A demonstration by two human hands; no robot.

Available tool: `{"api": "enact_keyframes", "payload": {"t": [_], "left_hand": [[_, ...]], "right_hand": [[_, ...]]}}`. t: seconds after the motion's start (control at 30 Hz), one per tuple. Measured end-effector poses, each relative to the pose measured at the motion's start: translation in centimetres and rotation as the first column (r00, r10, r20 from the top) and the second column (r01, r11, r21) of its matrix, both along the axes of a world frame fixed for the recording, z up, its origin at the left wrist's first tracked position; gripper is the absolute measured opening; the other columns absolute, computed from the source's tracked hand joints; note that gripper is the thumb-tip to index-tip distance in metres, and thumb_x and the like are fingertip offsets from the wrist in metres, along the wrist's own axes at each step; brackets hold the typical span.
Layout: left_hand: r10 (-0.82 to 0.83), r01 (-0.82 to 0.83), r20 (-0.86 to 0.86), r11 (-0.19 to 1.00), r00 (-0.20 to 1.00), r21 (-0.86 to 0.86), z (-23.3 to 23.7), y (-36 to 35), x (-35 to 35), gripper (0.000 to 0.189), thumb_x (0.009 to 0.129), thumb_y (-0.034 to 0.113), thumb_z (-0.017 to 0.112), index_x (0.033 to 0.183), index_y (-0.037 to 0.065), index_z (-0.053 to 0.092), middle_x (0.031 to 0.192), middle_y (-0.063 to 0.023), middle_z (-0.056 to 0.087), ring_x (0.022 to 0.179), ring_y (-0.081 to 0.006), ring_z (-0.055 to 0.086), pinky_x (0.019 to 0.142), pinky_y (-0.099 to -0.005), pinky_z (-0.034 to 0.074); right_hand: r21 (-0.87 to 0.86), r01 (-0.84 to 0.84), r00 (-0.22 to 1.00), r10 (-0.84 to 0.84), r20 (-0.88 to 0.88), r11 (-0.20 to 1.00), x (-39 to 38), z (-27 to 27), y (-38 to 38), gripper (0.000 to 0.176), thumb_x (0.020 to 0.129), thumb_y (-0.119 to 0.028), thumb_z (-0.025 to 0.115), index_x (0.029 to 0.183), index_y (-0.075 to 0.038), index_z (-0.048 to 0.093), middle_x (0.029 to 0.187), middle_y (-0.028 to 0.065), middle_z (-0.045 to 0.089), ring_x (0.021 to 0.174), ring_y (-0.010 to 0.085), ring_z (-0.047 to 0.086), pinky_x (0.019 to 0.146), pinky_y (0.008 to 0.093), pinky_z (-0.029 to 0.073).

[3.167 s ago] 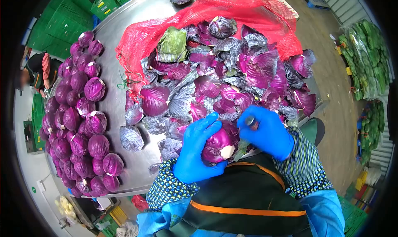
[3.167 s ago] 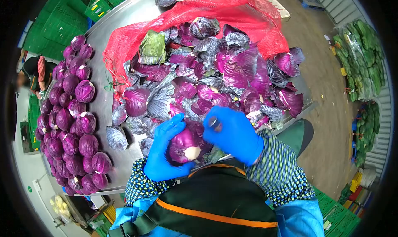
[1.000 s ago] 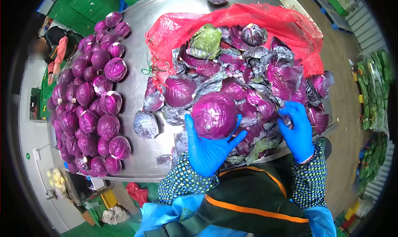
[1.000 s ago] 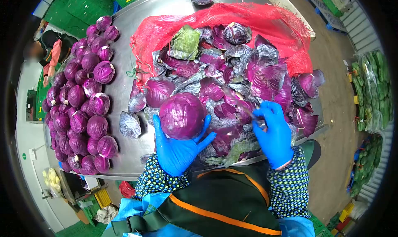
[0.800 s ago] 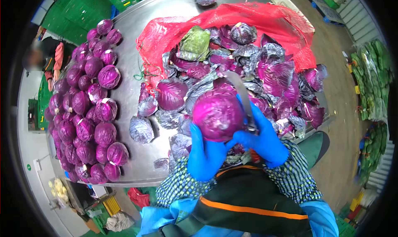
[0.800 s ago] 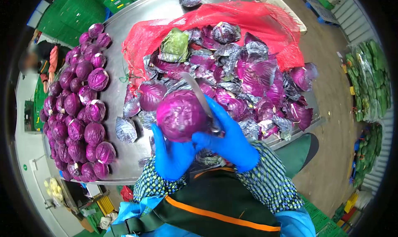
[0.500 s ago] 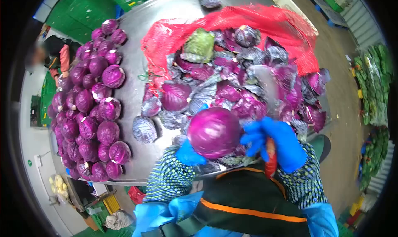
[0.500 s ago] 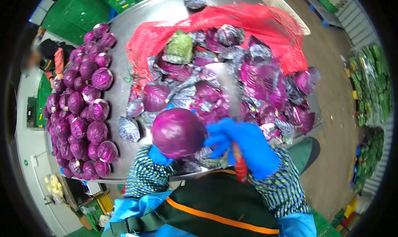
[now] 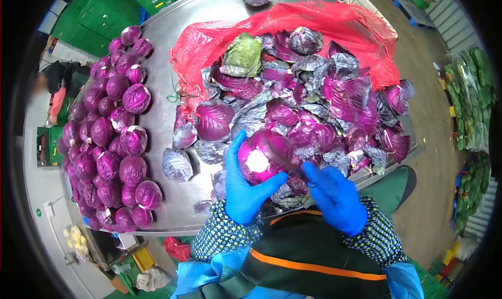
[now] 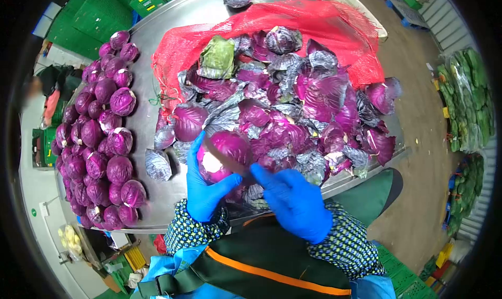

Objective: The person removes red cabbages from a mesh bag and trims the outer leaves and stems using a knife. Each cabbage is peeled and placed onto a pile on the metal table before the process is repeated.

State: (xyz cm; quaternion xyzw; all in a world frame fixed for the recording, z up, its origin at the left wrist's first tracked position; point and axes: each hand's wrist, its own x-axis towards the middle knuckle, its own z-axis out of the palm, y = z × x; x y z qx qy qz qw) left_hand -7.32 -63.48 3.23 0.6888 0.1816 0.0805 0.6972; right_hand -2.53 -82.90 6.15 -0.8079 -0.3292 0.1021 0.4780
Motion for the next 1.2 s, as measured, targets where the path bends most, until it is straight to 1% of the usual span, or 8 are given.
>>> {"api": "enact_keyframes", "payload": {"t": [0.13, 0.53, 0.7, 0.8, 0.87, 1.0, 1.07, 1.2], "left_hand": [[-0.009, -0.003, 0.032, 0.93, 0.999, 0.368, 0.3, -0.5, -0.1, 0.093, 0.057, 0.014, 0.082, 0.134, 0.004, 0.03, 0.12, -0.0145, 0.038, 0.115, -0.0272, 0.039, 0.099, -0.0382, 0.034], [-0.027, 0.036, -0.024, 0.861, 0.999, 0.507, 1.0, -1.8, 0.2, 0.09, 0.054, 0.02, 0.083, 0.129, 0.003, 0.035, 0.115, -0.0184, 0.038, 0.111, -0.0333, 0.037, 0.096, -0.0425, 0.034], [-0.097, 0.1, -0.033, 0.858, 0.995, 0.504, 0.1, -3.5, -1.5, 0.087, 0.055, 0.016, 0.083, 0.129, 0.009, 0.038, 0.121, -0.0194, 0.036, 0.115, -0.0348, 0.036, 0.096, -0.0425, 0.035], [-0.065, 0.033, 0.047, 0.861, 0.997, 0.507, -0.4, -3.2, -0.8, 0.086, 0.056, 0.015, 0.082, 0.129, 0.007, 0.038, 0.122, -0.0187, 0.036, 0.116, -0.0342, 0.036, 0.097, -0.0419, 0.035], [-0.04, -0.001, 0.072, 0.871, 0.997, 0.491, -0.7, -2.9, -1.4, 0.085, 0.056, 0.014, 0.082, 0.128, 0.006, 0.037, 0.122, -0.0182, 0.036, 0.116, -0.0334, 0.037, 0.098, -0.0413, 0.034], [-0.211, 0.2, 0.051, 0.964, 0.976, 0.173, -0.8, -1.5, -2.5, 0.091, 0.052, 0.019, 0.085, 0.126, 0.002, 0.035, 0.123, -0.0163, 0.038, 0.116, -0.0306, 0.039, 0.101, -0.0398, 0.032], [-0.131, 0.048, 0.217, 0.935, 0.967, 0.351, -0.5, -2.1, -2.4, 0.091, 0.052, 0.019, 0.086, 0.126, 0.003, 0.035, 0.122, -0.0168, 0.038, 0.116, -0.0318, 0.039, 0.101, -0.0407, 0.031], [0.02, -0.148, 0.288, 0.89, 0.958, 0.43, -0.5, -2.5, -1.4, 0.091, 0.053, 0.019, 0.086, 0.126, 0.003, 0.034, 0.121, -0.0171, 0.038, 0.116, -0.033, 0.039, 0.1, -0.0416, 0.031]], "right_hand": [[-0.152, -0.04, 0.975, 0.071, 0.209, 0.988, 0.1, -0.4, 0.2, 0.054, 0.075, -0.006, 0.059, 0.126, -0.023, 0.053, 0.085, 0.0083, 0.055, 0.068, 0.0245, 0.055, 0.053, 0.0339, 0.046], [-0.22, 0.159, 0.944, -0.083, 0.32, 0.962, 0.2, -2.8, 1.3, 0.051, 0.078, -0.004, 0.055, 0.126, -0.018, 0.051, 0.084, 0.0091, 0.052, 0.071, 0.0225, 0.054, 0.056, 0.0333, 0.047], [0.001, 0.453, 0.821, -0.417, -0.391, 0.891, 4.6, 0.8, 1.0, 0.052, 0.088, -0.011, 0.054, 0.135, -0.004, 0.033, 0.108, 0.0223, 0.053, 0.095, 0.0306, 0.055, 0.079, 0.0382, 0.045], [-0.089, 0.262, 0.934, -0.276, -0.229, 0.961, 1.2, -1.0, 2.0, 0.06, 0.084, -0.012, 0.06, 0.135, 0.0, 0.032, 0.113, 0.0123, 0.052, 0.103, 0.0162, 0.051, 0.09, 0.0313, 0.041], [-0.004, 0.273, 0.962, -0.273, 0.03, 0.962, 2.0, -3.8, 1.7, 0.061, 0.076, -0.03, 0.07, 0.123, -0.001, 0.045, 0.083, 0.0098, 0.056, 0.068, 0.0157, 0.054, 0.06, 0.0294, 0.046], [-0.108, 0.523, 0.549, -0.431, -0.716, 0.846, 6.3, -5.4, 2.2, 0.028, 0.08, -0.029, 0.065, 0.082, -0.003, 0.057, 0.058, -0.0006, 0.051, 0.052, 0.012, 0.05, 0.049, 0.0252, 0.04], [-0.184, 0.4, 0.521, -0.388, -0.76, 0.898, 6.6, -5.6, 1.3, 0.029, 0.082, -0.029, 0.063, 0.092, -0.003, 0.057, 0.069, 0.0025, 0.054, 0.059, 0.0121, 0.052, 0.047, 0.0258, 0.04], [0.021, 0.46, 0.013, 0.016, -1.0, 0.888, 3.0, -1.2, 1.5, 0.049, 0.083, -0.022, 0.062, 0.125, -0.005, 0.043, 0.117, 0.009, 0.052, 0.096, 0.015, 0.055, 0.075, 0.0316, 0.048]]}}
